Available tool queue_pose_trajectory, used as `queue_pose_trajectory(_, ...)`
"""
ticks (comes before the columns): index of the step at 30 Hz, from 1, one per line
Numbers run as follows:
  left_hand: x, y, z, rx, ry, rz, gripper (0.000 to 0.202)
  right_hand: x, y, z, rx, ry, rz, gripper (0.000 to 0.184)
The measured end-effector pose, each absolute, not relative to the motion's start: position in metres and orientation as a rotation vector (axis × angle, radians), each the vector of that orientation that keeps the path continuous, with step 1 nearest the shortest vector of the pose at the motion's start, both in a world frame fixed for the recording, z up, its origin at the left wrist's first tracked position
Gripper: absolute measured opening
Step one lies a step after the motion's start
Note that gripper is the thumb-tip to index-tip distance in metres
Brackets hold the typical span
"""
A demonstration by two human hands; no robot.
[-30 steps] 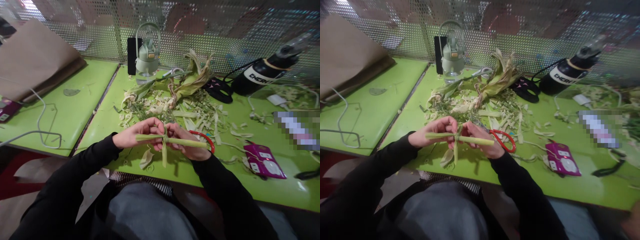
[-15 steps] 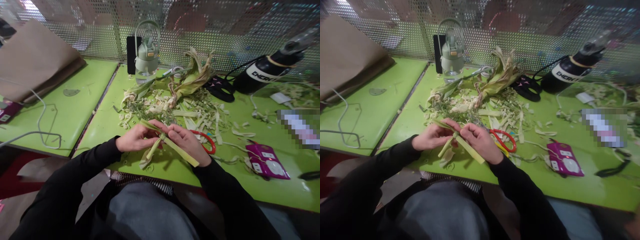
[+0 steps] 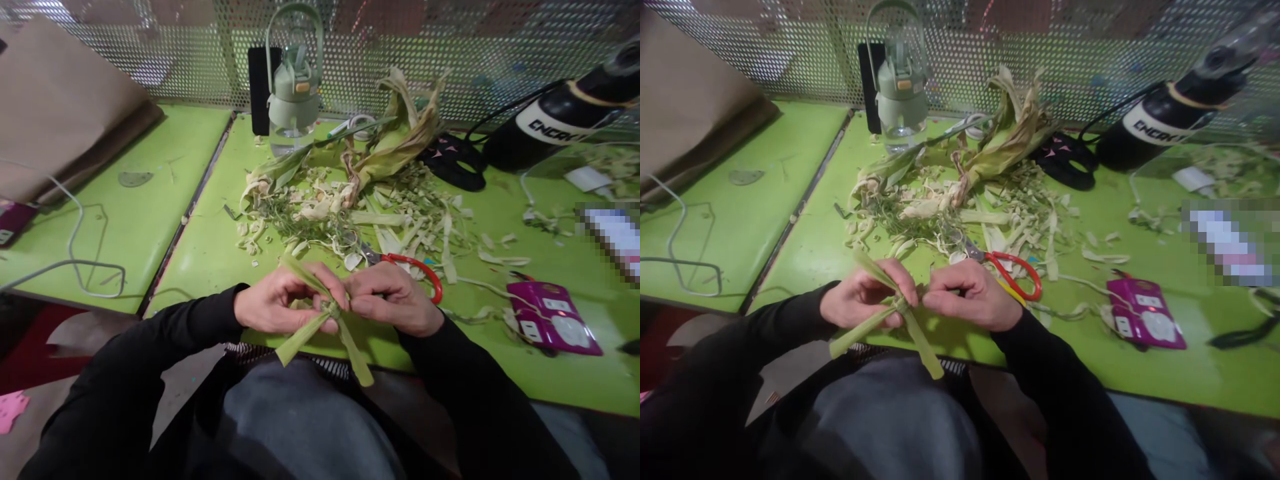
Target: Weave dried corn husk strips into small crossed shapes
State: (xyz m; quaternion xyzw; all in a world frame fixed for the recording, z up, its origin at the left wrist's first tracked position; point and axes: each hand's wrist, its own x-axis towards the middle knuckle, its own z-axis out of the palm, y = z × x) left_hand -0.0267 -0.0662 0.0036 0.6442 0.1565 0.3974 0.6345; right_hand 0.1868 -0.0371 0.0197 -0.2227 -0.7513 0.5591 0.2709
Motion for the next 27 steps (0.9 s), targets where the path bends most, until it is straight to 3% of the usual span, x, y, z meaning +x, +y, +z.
queue_pose_trajectory(9,-0.030,-0.068,0.004,1.365,0.231,0.912,0.015,0.191,-0.036,0.020,-0.514,-2.081,1.322,0.042)
queue_pose_trajectory(12,-0.029,-0.058,0.002,1.240,0.300,0.958,0.021,0.194,-0.032,0.022,-0.747,-2.230,0.846,0.020)
queue_pose_trajectory(15,-0.029,-0.047,-0.002,1.212,0.417,0.961,0.025,0.194,-0.029,0.022,-0.783,-2.355,0.141,0.028)
queue_pose_trajectory(18,-0.029,-0.042,-0.004,1.288,0.554,0.946,0.027,0.192,-0.029,0.019,-0.721,-2.387,-0.214,0.019)
queue_pose_trajectory(27,-0.033,-0.043,0.001,1.688,0.669,0.888,0.017,0.183,-0.035,0.012,-0.786,-2.424,0.132,0.034)
